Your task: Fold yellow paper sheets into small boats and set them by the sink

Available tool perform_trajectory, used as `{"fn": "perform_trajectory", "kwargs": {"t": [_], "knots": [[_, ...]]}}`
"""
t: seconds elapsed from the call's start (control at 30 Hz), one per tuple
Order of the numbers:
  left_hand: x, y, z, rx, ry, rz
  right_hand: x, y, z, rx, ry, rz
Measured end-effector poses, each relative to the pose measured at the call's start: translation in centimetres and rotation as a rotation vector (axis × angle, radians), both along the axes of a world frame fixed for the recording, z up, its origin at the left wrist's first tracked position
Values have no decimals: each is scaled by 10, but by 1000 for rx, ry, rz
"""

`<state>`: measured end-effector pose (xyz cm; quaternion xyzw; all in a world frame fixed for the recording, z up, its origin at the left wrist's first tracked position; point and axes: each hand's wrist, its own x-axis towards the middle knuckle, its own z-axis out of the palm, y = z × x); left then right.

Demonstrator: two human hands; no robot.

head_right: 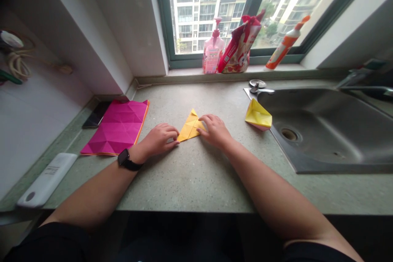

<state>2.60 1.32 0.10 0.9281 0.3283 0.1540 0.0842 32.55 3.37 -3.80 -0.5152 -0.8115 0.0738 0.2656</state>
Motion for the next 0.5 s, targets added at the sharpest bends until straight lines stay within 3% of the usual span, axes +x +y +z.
{"fn": "perform_trajectory", "kwargs": {"t": [0.3,0.5], "knots": [[3,-4,-5,30,-43,189,-4,-3,-11,-63,-72,12],[2,-3,-9,22,14,199,-12,-7,-9,-97,-10,64]]}}
